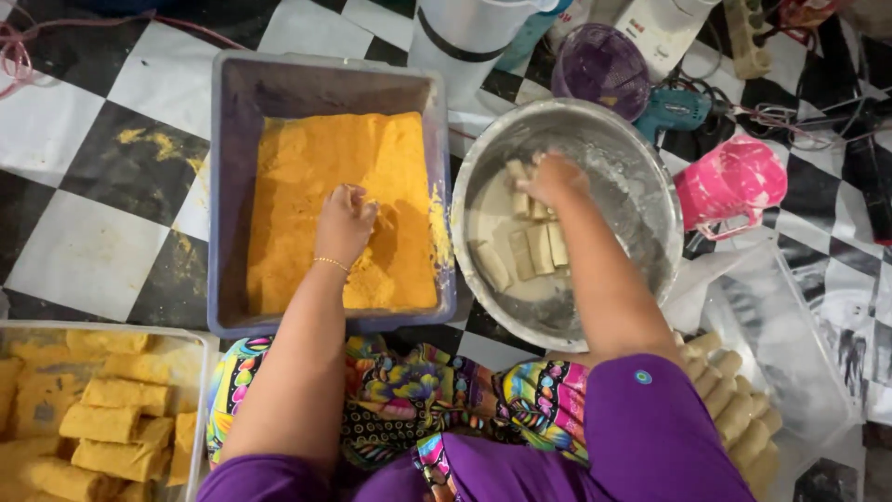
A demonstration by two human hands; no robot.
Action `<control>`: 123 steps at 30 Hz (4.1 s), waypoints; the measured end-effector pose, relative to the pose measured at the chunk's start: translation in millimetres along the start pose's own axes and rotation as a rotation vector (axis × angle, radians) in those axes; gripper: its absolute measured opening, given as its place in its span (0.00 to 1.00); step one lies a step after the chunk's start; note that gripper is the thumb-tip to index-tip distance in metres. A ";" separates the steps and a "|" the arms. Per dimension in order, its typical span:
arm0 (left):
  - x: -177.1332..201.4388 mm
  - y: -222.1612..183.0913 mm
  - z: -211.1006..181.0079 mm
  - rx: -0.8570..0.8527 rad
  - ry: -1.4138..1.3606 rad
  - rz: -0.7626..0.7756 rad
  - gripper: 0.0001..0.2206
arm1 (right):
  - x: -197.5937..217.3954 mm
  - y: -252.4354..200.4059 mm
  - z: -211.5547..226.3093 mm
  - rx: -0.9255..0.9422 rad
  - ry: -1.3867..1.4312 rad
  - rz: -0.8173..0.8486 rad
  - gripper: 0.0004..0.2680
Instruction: Coating rolled food items in liquid batter and orange powder
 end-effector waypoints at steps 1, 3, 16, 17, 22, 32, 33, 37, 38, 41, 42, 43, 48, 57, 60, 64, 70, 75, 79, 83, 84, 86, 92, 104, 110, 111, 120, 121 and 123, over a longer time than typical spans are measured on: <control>0.7 -0.6 1.2 0.014 -0.018 -0.005 0.12 | 15.9 -14.9 5.4 -0.018 -0.005 -0.109 0.26; 0.6 -0.1 3.3 0.034 -0.037 -0.005 0.12 | 26.3 -39.7 19.8 -0.038 -0.011 -0.210 0.23; 1.5 -3.5 -7.1 0.000 -0.093 -0.005 0.11 | -159.6 -82.3 62.1 -0.007 0.321 0.235 0.21; 1.3 -1.7 -5.3 0.001 -0.085 -0.002 0.11 | -156.2 -88.1 60.1 0.103 0.522 0.133 0.21; -0.9 -7.7 -11.0 -0.012 -0.036 0.036 0.12 | -134.0 -108.3 72.4 0.088 1.097 0.259 0.16; -30.7 -57.0 -47.9 0.328 0.848 0.619 0.26 | 13.8 -154.7 85.5 0.093 1.443 -0.094 0.29; -27.8 -50.4 -33.1 0.333 0.848 0.619 0.26 | 19.8 -159.0 86.5 0.094 1.443 -0.089 0.29; -28.5 -33.2 69.7 0.615 0.560 0.439 0.29 | 62.2 -189.5 133.0 0.469 1.095 -0.075 0.30; -36.5 -25.8 98.1 0.563 0.526 0.406 0.20 | 63.8 -196.3 148.8 0.444 0.899 0.015 0.22; -58.2 -44.8 42.5 -0.349 1.306 0.880 0.13 | 50.7 -189.5 201.0 0.674 0.455 -0.363 0.08; -79.0 -31.9 81.3 -0.349 1.307 0.880 0.13 | 41.2 -174.0 199.3 0.674 0.456 -0.364 0.08; -94.4 -13.8 115.8 -0.215 0.995 0.777 0.16 | 38.8 -156.6 189.7 0.576 0.534 -0.477 0.05; -53.7 -34.8 14.1 0.491 0.018 0.485 0.34 | 72.9 -111.3 119.7 0.204 0.515 -0.643 0.03; -50.3 -33.0 -14.6 0.266 0.366 0.537 0.34 | -62.1 21.8 69.9 -0.286 0.372 -0.142 0.11; -58.2 -7.5 45.9 0.128 0.355 0.398 0.17 | -91.6 24.5 67.0 -0.353 0.561 -0.049 0.14; -49.1 -15.9 37.1 0.171 0.313 0.529 0.21 | -119.8 45.3 73.0 -0.175 0.524 -0.078 0.16; -43.7 -61.7 -30.2 0.078 0.185 0.685 0.23 | -53.7 -58.9 93.8 -0.328 1.369 0.054 0.20; -61.1 -49.6 -0.9 0.225 0.301 0.764 0.34 | -49.7 -65.9 82.1 -0.398 1.895 0.249 0.18; -32.9 -18.7 -16.8 0.079 0.123 0.243 0.27 | 12.1 -104.8 79.6 -0.344 1.977 0.064 0.09; -60.2 -62.0 -5.2 0.457 0.729 0.751 0.44 | 16.7 -107.5 54.5 -0.189 1.771 -0.324 0.40; -60.4 -56.9 9.7 0.457 0.728 0.755 0.44 | 46.5 -137.1 65.2 -0.194 1.770 -0.324 0.40; -54.5 -49.7 45.1 0.562 0.658 0.687 0.37 | 110.8 -194.1 104.8 0.020 1.453 -0.180 0.31; -89.7 -61.1 63.2 -0.630 1.126 1.136 0.19 | 34.0 -198.5 193.3 0.567 0.469 -0.110 0.10; -53.8 -40.9 -1.6 0.167 0.591 0.498 0.25 | -125.4 -90.4 7.6 -0.063 0.145 -0.092 0.10; -21.3 -10.7 7.9 -0.040 0.292 0.325 0.13 | -120.2 -79.9 26.0 -0.289 0.147 0.100 0.14; -23.4 -10.5 13.6 -0.034 0.298 0.325 0.13 | -132.5 -76.4 24.5 -0.283 0.151 0.105 0.14; -37.3 -40.0 -26.3 0.443 -0.585 0.443 0.17 | -60.7 -132.6 48.3 -0.235 0.143 0.153 0.16; -39.7 -44.8 -26.2 0.296 -0.287 0.596 0.27 | -24.7 -153.4 64.0 -0.178 0.108 0.110 0.13; -47.6 -51.4 -18.4 0.139 0.016 0.730 0.39 | -3.6 -167.2 74.8 -0.120 0.071 0.061 0.11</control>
Point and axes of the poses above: each hand's wrist, its own y-axis towards the middle knuckle, its own x-axis out of the back of the hand, z = x × y, the point moved 7 cm from there along y, towards the middle knuckle, and after that the axes turned 12 degrees about -y, right-handed, at the moved point
